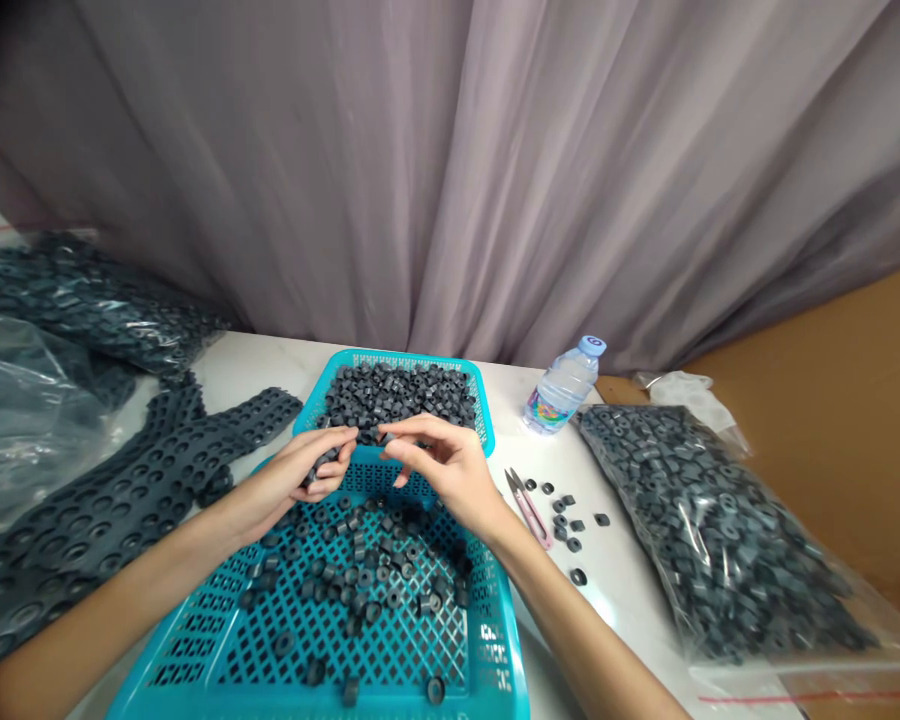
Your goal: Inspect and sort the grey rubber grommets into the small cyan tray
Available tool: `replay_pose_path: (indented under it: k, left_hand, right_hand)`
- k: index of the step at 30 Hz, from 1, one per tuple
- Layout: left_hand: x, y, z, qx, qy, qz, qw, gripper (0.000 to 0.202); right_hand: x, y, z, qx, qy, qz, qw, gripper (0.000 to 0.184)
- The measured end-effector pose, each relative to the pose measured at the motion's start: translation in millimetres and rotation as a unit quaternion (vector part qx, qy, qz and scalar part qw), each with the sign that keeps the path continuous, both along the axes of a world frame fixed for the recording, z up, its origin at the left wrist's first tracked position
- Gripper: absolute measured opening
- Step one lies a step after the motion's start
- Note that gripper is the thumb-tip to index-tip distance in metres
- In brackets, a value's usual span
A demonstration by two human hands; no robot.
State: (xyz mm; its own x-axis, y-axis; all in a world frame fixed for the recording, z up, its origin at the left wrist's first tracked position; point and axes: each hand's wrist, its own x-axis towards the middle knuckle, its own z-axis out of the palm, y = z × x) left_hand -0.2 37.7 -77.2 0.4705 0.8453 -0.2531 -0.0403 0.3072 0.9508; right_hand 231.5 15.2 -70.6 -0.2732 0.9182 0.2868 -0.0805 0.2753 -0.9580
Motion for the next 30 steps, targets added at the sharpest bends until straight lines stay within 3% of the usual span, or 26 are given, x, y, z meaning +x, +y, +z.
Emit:
replay_pose_path:
  k: [19,23,26,30]
  left_hand:
    - [0.3,-0.6,1.7,-0.012,-0.013,0.003,1.0,0.036]
    - [1.8,-3.6,4.9,-0.041,-0.024,-0.013,0.999,0.037]
    - [4.5,-7.8,7.6,-0.065,-0.029,-0.034,0.997,0.037]
    - [8.2,-13.8,11.0,-0.082,-0.028,-0.052,0.995,0.041]
  right_hand:
    - [5.8,0.5,4.8,-0.043,-0.01,0.098,0.994,0.036]
    - [0.5,-4.2,9.8,-0.02,-0.086,0.134,0.987,0.048]
    - [-4.1,-7.1,8.5,0.038,-0.166,0.106,0.98,0.051]
    - [-8.0,-9.6,4.3,0.105,-0.198,0.027,0.974,0.032]
